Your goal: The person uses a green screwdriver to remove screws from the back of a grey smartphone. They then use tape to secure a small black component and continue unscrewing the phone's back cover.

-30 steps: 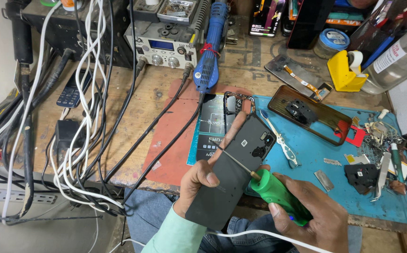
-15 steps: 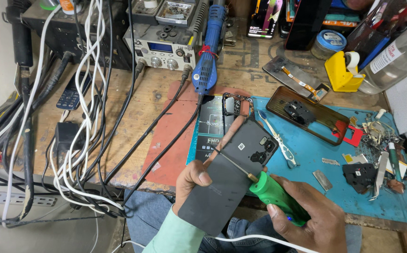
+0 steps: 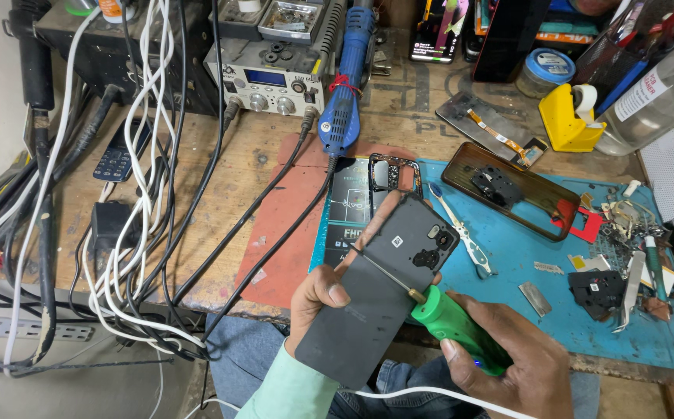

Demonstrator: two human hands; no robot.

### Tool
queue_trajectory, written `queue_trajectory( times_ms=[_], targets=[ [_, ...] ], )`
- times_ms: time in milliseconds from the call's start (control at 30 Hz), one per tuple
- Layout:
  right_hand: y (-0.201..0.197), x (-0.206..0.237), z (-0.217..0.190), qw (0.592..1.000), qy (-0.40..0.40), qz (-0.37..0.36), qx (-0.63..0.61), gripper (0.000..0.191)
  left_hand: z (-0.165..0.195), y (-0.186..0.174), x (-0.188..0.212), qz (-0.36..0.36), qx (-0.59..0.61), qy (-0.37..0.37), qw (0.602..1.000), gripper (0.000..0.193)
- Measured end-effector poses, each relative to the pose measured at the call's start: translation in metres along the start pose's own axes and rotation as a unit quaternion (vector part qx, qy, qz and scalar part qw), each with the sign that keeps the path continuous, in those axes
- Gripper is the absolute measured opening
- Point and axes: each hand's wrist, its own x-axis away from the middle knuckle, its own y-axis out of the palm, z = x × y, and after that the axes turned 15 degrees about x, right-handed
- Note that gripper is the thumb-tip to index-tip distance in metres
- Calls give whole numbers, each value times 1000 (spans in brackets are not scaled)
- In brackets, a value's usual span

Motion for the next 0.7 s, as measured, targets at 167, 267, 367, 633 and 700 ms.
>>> queue_trajectory(
  times_ms=[167, 267, 367, 633, 700],
  targets=[
    [0, 0, 1, 999, 25, -12, -16, 45, -2, 4, -1, 24, 11, 19, 999, 125],
    [-1, 1, -1, 999, 28, -9, -18, 46, -4, 6, -1, 23, 0, 19, 1000, 125],
    [-1, 1, -2, 999, 41, -7, -28, 46, -5, 9, -1, 36, 2, 24, 999, 124],
    [1, 0, 2, 998, 56, -11, -12, 47, -9, 14, 1, 20, 29, 34, 999, 122],
    [1, 0, 2, 996, 88, -33, -11, 47, -9, 16, 1, 31, 28, 45, 998, 121]
  ],
)
